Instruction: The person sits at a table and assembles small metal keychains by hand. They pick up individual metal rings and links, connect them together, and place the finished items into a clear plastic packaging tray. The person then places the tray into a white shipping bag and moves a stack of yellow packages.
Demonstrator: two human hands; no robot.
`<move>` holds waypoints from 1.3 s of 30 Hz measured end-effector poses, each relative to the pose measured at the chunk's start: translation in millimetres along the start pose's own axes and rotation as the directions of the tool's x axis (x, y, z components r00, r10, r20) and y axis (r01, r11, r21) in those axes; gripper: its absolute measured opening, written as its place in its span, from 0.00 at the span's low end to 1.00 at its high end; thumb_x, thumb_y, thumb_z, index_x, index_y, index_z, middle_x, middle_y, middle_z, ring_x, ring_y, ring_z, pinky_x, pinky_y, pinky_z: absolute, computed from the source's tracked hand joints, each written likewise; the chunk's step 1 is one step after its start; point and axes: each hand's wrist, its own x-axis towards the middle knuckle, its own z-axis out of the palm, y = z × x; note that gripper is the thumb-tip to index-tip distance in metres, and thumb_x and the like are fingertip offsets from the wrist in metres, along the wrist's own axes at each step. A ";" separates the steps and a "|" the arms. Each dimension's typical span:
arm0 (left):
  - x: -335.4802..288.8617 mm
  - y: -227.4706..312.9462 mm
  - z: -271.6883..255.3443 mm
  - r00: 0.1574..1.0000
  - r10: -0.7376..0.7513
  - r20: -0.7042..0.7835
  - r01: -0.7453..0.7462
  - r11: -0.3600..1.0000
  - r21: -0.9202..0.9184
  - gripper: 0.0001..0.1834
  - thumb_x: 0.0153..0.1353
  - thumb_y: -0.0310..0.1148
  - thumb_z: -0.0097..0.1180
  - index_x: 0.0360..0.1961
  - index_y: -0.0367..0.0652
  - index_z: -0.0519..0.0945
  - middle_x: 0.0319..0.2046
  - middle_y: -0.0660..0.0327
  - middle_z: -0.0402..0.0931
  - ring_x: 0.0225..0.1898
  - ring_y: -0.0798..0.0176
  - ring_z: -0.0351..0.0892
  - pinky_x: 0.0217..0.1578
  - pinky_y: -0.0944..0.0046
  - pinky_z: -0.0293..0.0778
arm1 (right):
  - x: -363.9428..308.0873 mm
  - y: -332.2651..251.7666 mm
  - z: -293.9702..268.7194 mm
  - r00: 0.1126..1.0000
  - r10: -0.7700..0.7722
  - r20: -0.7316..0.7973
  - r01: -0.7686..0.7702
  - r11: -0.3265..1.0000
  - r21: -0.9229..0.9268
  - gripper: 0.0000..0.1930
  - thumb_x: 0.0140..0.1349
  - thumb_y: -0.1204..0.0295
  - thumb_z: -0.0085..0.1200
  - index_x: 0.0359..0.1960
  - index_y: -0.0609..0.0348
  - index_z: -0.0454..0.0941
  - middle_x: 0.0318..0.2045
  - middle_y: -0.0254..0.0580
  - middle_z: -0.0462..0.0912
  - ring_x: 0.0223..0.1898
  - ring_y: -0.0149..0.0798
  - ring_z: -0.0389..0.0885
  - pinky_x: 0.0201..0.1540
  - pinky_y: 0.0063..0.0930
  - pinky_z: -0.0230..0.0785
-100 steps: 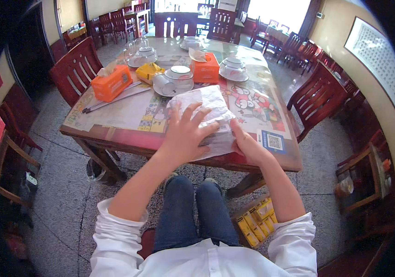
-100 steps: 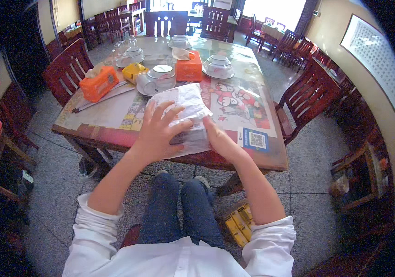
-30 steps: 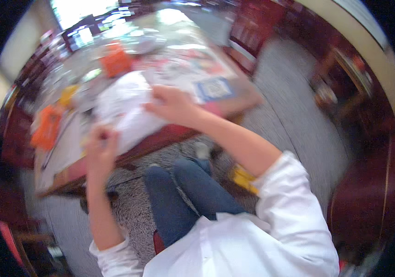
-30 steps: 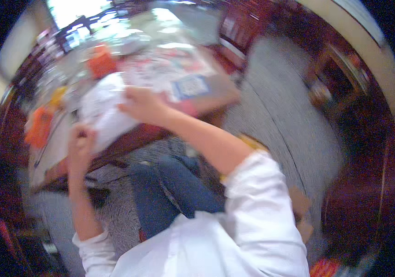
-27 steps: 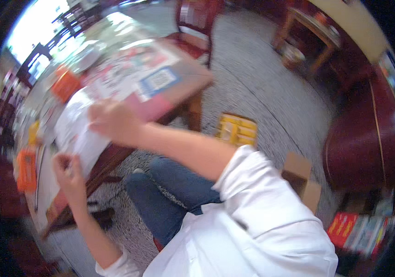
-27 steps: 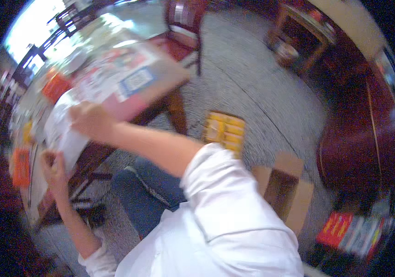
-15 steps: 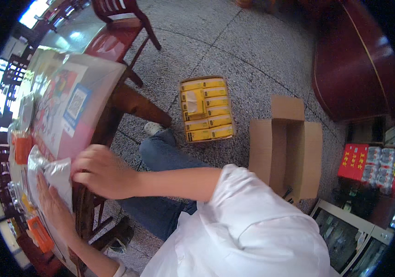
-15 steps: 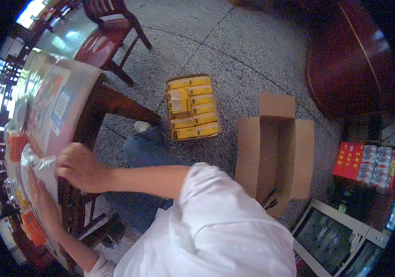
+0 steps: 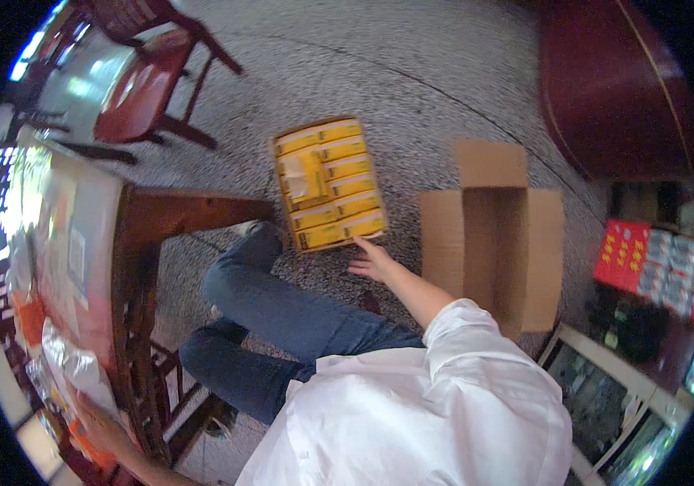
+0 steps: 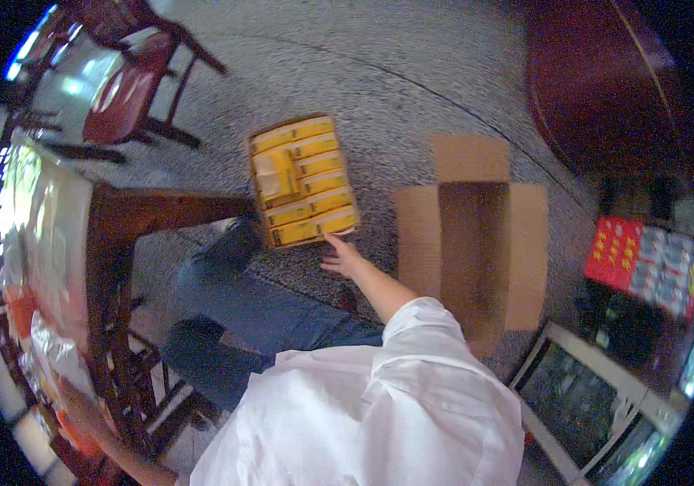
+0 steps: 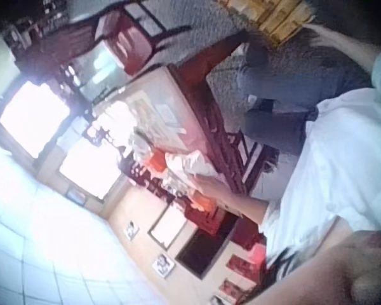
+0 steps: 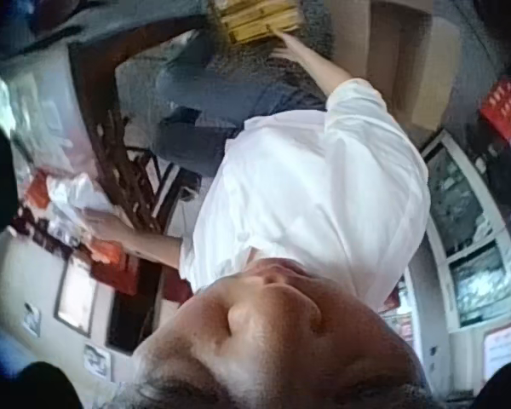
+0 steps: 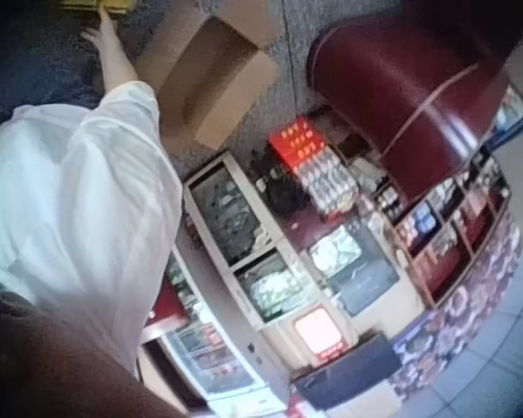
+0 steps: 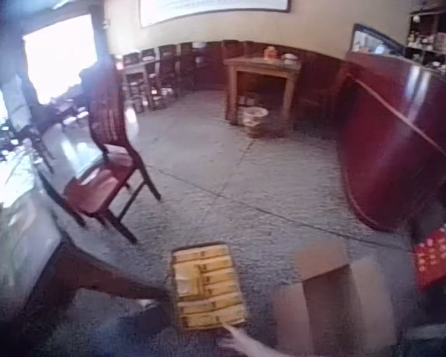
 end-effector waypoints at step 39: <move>39.8 -347.6 -8.7 0.534 -0.509 0.675 0.224 0.855 0.468 0.30 0.44 0.31 0.57 0.53 0.34 0.71 0.43 0.42 0.78 0.46 0.46 0.78 0.46 0.53 0.74 | 42.5 18.5 48.8 0.991 -0.059 -0.117 0.079 0.981 0.175 0.22 0.61 0.74 0.50 0.57 0.71 0.66 0.58 0.53 0.68 0.59 0.44 0.67 0.63 0.40 0.62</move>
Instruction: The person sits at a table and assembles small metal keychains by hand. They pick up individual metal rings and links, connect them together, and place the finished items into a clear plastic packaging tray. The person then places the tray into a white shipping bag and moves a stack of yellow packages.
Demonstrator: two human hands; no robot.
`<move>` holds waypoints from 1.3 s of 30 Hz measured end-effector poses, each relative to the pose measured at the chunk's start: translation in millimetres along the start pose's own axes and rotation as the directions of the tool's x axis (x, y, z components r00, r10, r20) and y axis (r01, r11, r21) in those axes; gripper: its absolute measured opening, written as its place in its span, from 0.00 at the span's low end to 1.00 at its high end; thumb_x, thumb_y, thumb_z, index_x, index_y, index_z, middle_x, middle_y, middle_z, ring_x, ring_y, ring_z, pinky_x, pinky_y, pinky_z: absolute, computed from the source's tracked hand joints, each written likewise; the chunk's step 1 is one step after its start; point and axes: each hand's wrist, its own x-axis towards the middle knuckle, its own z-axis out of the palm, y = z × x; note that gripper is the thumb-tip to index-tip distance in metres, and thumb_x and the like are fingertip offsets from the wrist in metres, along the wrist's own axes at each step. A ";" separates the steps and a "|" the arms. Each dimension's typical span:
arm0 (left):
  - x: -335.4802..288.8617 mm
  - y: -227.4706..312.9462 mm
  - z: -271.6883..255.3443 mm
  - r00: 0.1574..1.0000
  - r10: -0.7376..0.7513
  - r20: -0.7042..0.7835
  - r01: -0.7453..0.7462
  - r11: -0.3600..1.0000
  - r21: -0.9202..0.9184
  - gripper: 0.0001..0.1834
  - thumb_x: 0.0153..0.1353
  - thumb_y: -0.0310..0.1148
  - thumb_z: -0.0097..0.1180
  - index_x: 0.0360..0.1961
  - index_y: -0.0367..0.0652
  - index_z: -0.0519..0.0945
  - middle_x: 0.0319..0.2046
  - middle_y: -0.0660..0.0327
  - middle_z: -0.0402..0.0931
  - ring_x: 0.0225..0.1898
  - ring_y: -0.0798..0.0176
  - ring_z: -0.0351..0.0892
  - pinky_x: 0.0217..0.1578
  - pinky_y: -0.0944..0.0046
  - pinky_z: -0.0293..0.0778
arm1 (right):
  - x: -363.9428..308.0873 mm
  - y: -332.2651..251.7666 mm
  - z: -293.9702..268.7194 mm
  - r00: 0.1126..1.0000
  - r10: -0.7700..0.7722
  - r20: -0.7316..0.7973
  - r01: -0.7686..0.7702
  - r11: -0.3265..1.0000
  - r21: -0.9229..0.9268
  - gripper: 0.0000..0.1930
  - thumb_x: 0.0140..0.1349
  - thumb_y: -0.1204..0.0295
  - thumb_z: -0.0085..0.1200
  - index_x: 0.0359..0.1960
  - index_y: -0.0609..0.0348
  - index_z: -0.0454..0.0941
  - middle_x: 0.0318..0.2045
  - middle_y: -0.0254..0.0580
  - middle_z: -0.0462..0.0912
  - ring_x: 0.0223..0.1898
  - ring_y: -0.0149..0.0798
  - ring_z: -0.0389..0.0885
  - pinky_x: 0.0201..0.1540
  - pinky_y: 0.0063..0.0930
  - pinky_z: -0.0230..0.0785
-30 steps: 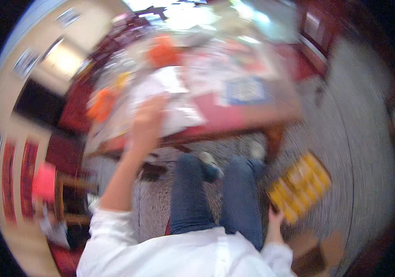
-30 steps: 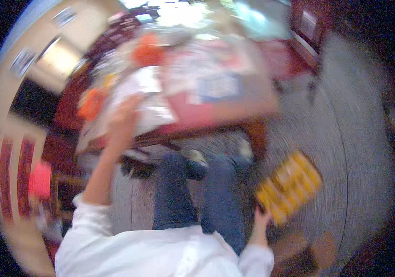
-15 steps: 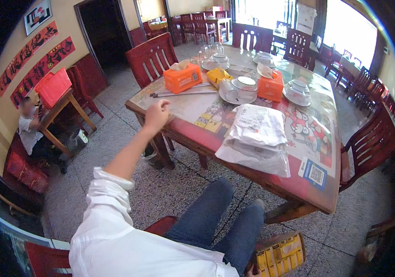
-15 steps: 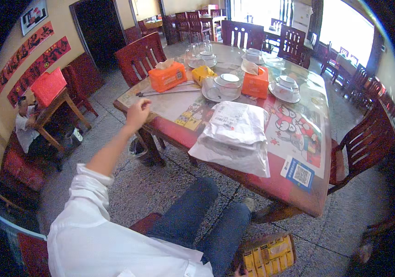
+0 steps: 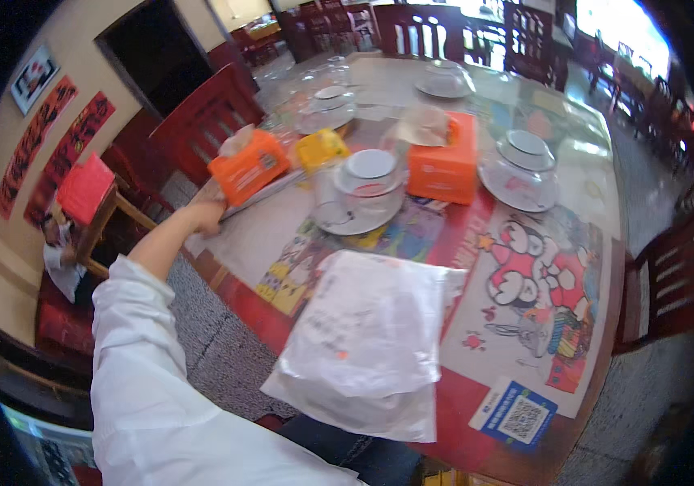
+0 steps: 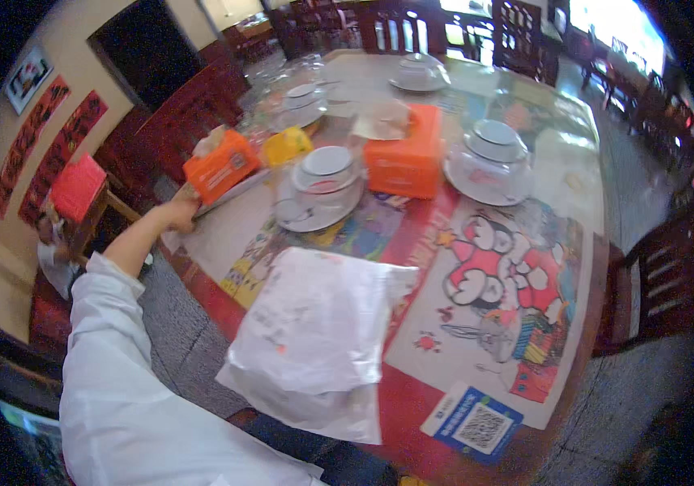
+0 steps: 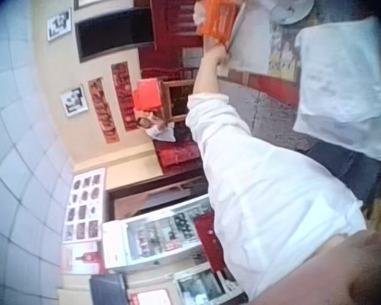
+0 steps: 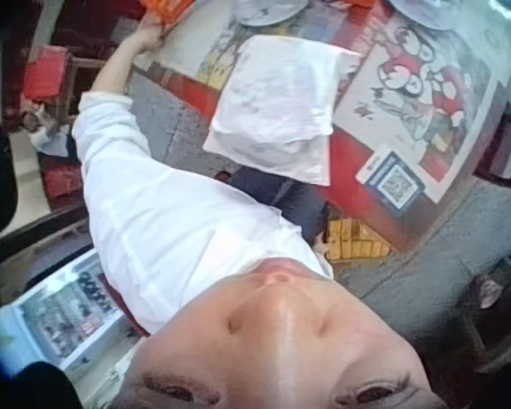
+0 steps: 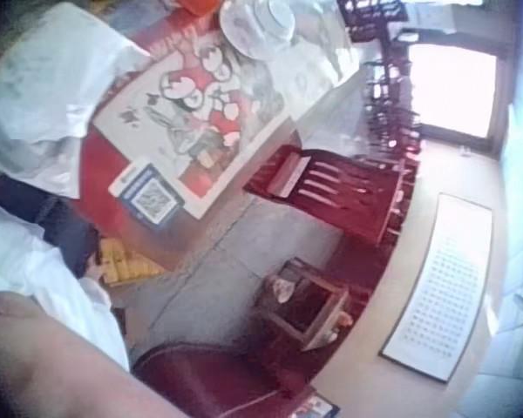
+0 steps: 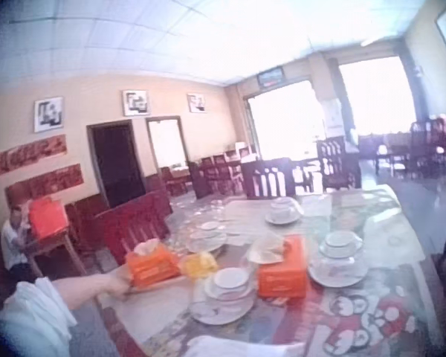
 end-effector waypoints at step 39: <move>-516.1 857.6 -244.7 0.093 0.990 -0.101 -0.437 -0.050 -0.898 0.05 0.64 0.34 0.54 0.37 0.46 0.75 0.22 0.67 0.74 0.18 0.77 0.65 0.17 0.75 0.59 | -460.7 -352.8 -117.5 0.853 -0.516 -0.086 0.521 0.827 0.212 0.14 0.50 0.72 0.54 0.40 0.62 0.77 0.32 0.39 0.80 0.34 0.39 0.80 0.41 0.35 0.76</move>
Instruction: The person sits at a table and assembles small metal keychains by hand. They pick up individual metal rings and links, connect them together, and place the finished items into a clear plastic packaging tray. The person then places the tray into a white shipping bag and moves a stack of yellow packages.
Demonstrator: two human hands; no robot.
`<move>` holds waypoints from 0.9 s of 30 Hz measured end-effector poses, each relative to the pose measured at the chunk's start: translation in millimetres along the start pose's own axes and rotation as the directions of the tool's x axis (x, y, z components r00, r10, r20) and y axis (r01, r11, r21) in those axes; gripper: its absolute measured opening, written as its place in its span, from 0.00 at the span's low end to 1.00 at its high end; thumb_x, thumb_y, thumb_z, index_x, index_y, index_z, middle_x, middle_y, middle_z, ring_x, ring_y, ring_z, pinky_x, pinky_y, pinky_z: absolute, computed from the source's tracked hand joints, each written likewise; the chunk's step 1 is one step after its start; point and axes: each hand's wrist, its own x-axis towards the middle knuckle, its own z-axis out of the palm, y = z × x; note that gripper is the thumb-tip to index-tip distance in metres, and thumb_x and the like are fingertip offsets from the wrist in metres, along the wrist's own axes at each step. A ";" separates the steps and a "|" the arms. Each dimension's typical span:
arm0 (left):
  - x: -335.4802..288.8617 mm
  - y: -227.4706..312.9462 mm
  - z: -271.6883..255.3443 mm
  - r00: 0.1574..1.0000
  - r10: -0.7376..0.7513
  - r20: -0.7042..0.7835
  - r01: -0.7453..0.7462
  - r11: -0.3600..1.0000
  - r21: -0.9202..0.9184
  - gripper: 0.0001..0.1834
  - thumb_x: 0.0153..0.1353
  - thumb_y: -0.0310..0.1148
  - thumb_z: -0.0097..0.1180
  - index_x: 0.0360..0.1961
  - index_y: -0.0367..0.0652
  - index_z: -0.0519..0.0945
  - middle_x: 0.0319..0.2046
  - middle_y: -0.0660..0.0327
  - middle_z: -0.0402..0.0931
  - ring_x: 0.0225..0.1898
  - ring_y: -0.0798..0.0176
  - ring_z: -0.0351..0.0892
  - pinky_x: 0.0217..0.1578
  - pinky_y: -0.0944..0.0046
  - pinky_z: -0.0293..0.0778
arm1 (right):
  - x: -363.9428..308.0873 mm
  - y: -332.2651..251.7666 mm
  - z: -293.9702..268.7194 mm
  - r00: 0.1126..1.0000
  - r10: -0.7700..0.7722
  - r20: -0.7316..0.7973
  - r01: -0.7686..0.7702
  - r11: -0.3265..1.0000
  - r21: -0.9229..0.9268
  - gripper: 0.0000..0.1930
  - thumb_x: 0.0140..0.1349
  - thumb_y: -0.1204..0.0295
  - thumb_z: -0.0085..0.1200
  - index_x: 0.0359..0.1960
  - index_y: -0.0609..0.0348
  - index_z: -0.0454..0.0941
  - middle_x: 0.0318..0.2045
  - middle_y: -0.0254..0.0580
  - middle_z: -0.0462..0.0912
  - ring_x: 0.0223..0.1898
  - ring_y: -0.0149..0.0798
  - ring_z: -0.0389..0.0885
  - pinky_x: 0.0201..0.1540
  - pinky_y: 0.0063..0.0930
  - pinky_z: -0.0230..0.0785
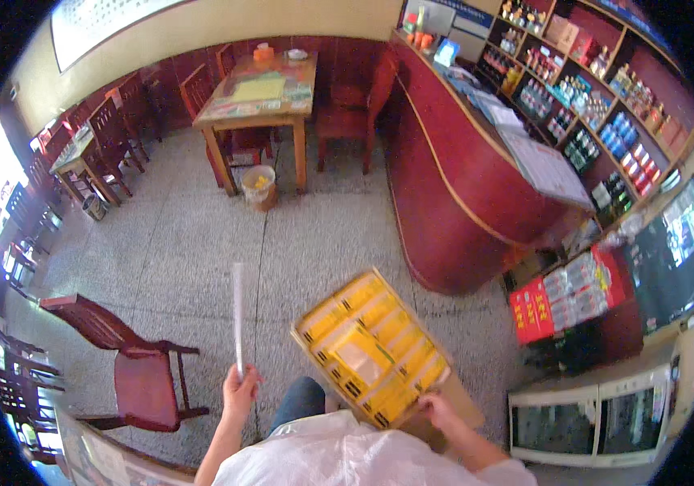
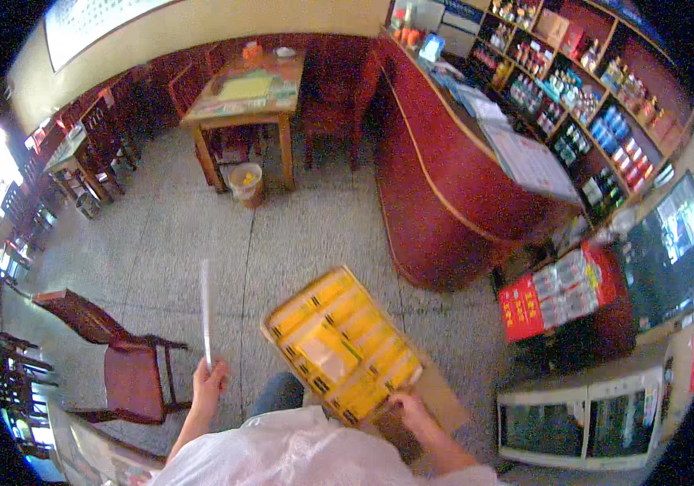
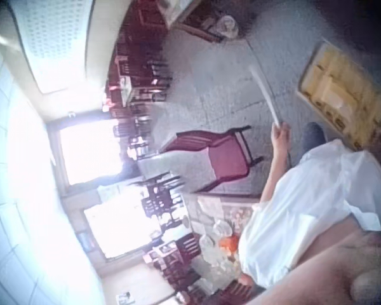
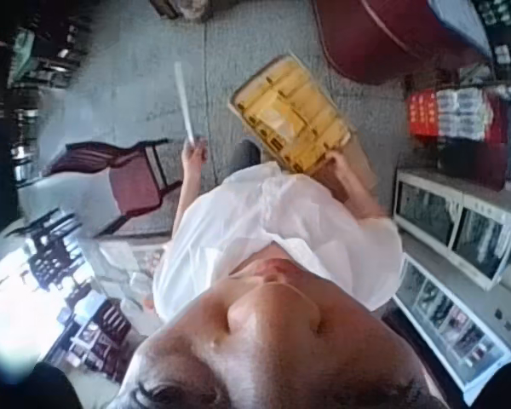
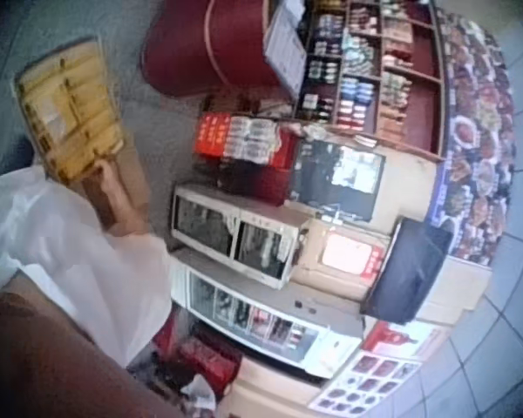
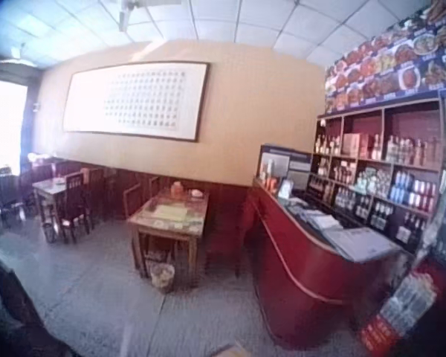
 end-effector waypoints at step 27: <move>411.0 276.9 397.6 0.234 0.145 0.961 -0.445 0.895 -0.027 0.07 0.64 0.34 0.54 0.38 0.42 0.77 0.19 0.70 0.72 0.17 0.81 0.60 0.17 0.77 0.53 | 42.2 70.8 221.0 0.538 0.166 -0.827 0.725 0.410 0.553 0.19 0.56 0.78 0.44 0.50 0.72 0.64 0.49 0.58 0.72 0.42 0.60 0.79 0.45 0.68 0.74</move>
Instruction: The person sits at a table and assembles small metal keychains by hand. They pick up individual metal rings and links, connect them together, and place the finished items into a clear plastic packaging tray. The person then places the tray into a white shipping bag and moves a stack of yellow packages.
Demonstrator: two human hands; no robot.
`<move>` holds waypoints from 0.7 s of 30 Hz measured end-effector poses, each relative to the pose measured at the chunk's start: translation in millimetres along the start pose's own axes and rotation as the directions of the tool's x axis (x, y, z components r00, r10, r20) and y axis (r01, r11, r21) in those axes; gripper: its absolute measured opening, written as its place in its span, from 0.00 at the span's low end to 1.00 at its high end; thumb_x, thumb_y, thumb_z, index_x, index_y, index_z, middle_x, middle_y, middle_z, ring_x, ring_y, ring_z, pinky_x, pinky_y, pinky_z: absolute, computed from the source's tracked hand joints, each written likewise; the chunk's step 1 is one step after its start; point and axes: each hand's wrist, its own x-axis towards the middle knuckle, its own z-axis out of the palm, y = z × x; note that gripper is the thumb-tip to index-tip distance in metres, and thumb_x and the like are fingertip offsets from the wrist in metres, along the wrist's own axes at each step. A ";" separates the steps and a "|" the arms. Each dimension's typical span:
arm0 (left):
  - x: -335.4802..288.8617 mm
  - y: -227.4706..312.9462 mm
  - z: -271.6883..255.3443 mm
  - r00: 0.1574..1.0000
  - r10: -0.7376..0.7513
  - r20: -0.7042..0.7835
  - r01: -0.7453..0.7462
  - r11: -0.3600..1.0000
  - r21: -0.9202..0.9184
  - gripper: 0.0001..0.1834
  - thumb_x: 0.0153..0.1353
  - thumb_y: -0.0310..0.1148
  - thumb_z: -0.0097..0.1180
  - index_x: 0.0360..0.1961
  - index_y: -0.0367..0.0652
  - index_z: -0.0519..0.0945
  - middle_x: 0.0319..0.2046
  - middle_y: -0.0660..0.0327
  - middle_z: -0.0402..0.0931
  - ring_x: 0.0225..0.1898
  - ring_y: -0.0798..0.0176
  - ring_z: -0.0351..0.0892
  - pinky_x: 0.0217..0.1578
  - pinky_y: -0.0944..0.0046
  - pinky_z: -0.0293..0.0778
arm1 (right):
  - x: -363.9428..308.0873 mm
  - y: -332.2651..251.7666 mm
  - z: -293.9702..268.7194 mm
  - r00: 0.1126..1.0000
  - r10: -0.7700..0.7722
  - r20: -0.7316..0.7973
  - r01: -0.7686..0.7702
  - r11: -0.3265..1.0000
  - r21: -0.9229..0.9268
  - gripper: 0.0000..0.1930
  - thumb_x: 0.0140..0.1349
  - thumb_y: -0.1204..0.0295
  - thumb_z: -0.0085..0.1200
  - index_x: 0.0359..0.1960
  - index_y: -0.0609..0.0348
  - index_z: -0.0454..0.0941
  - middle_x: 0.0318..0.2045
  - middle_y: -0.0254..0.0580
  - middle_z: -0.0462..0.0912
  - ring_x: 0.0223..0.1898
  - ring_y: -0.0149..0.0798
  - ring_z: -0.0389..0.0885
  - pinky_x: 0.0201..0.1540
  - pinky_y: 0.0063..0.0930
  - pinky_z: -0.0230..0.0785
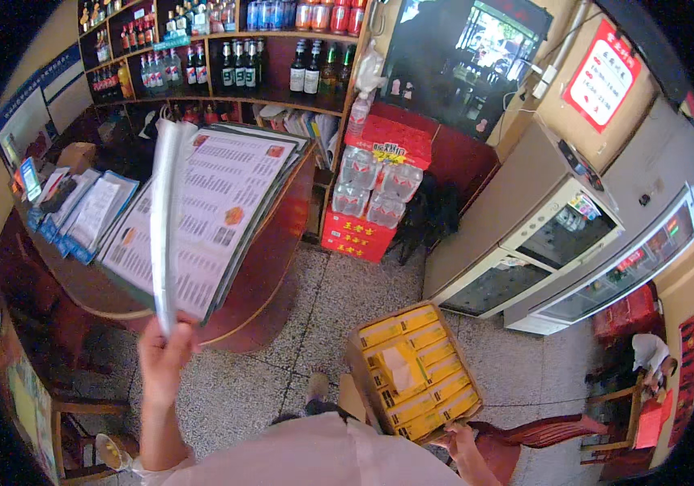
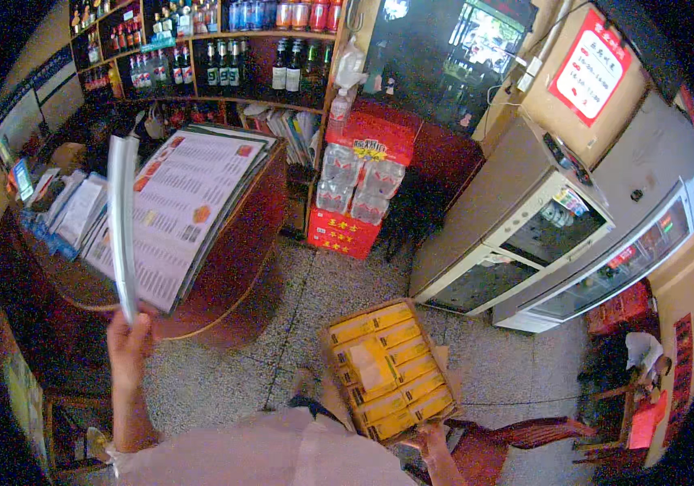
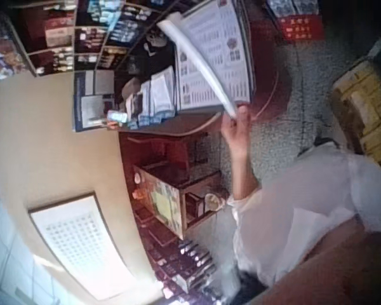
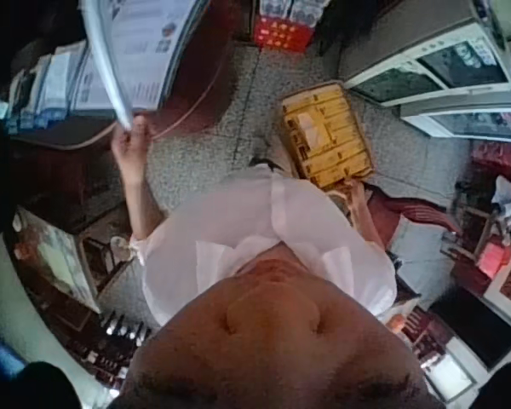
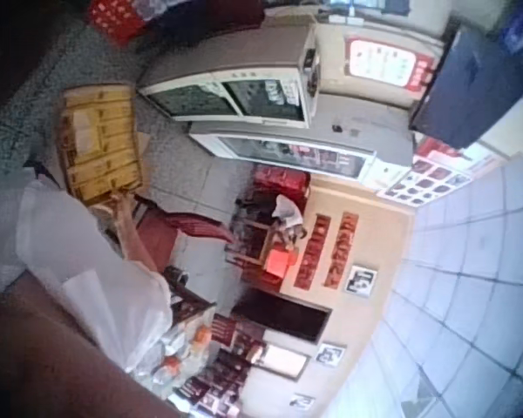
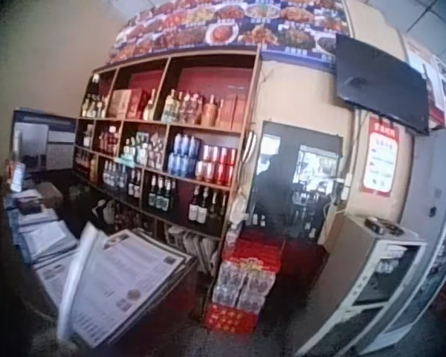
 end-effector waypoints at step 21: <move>330.4 57.9 173.8 0.874 -0.220 -0.432 0.355 0.898 0.260 0.08 0.67 0.38 0.49 0.36 0.45 0.74 0.14 0.74 0.61 0.13 0.82 0.51 0.14 0.77 0.43 | 372.7 -362.5 295.0 0.970 0.226 0.085 -0.126 0.774 -0.621 0.33 0.53 0.75 0.50 0.62 0.60 0.54 0.44 0.54 0.76 0.38 0.52 0.83 0.34 0.48 0.82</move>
